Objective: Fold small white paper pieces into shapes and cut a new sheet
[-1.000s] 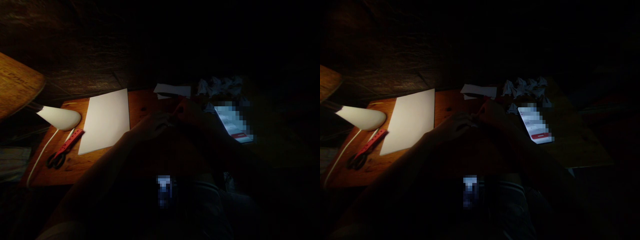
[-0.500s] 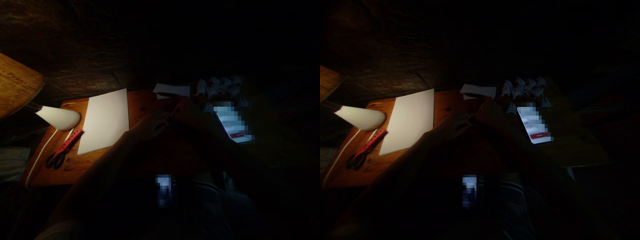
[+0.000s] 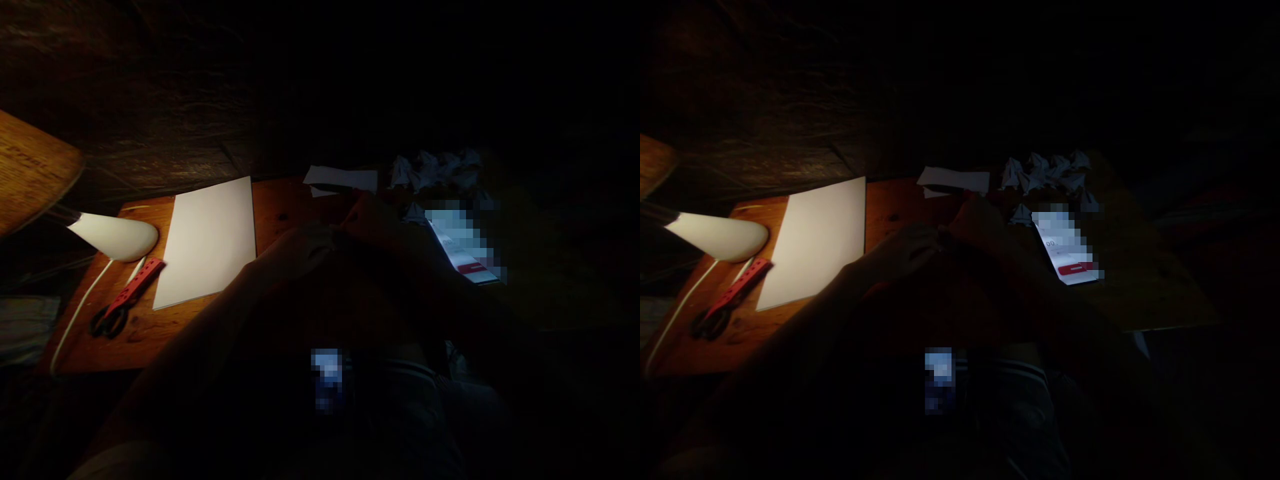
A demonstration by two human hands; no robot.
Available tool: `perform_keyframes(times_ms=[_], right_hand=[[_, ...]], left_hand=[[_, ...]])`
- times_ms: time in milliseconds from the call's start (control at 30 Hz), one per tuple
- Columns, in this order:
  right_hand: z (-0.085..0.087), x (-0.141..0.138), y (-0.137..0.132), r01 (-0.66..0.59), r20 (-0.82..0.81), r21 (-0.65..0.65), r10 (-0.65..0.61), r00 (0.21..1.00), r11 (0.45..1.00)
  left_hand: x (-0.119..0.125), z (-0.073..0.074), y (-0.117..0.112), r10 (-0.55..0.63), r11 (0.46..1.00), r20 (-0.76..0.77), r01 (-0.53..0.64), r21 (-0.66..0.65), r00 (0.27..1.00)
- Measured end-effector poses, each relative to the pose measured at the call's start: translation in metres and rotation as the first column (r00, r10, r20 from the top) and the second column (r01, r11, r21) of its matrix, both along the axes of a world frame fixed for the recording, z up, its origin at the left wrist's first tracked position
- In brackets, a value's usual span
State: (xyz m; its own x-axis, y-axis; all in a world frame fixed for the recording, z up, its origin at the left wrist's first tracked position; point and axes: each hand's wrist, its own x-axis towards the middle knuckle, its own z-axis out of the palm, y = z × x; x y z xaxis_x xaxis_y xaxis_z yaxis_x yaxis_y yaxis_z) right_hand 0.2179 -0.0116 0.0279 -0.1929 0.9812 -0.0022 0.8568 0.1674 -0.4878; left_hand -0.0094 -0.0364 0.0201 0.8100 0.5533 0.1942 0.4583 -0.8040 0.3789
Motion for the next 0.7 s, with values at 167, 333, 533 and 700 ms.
perform_keyframes(times_ms=[167, 333, 533, 700], right_hand=[[-0.002, 0.005, 0.006, 0.019, -0.042, -0.079, -0.022, 0.999, 0.997], [-0.009, 0.016, 0.014, -0.045, -0.150, -0.070, 0.034, 0.988, 0.997], [-0.014, 0.019, 0.016, -0.052, -0.173, -0.036, 0.045, 0.984, 0.998], [-0.013, 0.025, 0.015, -0.141, -0.215, -0.015, 0.135, 0.967, 0.990]], left_hand=[[0.000, -0.001, 0.004, 0.018, 0.999, 0.000, -0.018, -0.030, 1.000], [-0.001, -0.003, 0.002, 0.019, 0.999, 0.005, -0.019, -0.026, 1.000], [-0.001, -0.004, 0.002, 0.021, 0.999, 0.028, -0.020, -0.040, 0.999], [-0.001, -0.005, 0.002, 0.019, 0.999, 0.025, -0.018, -0.030, 1.000]])
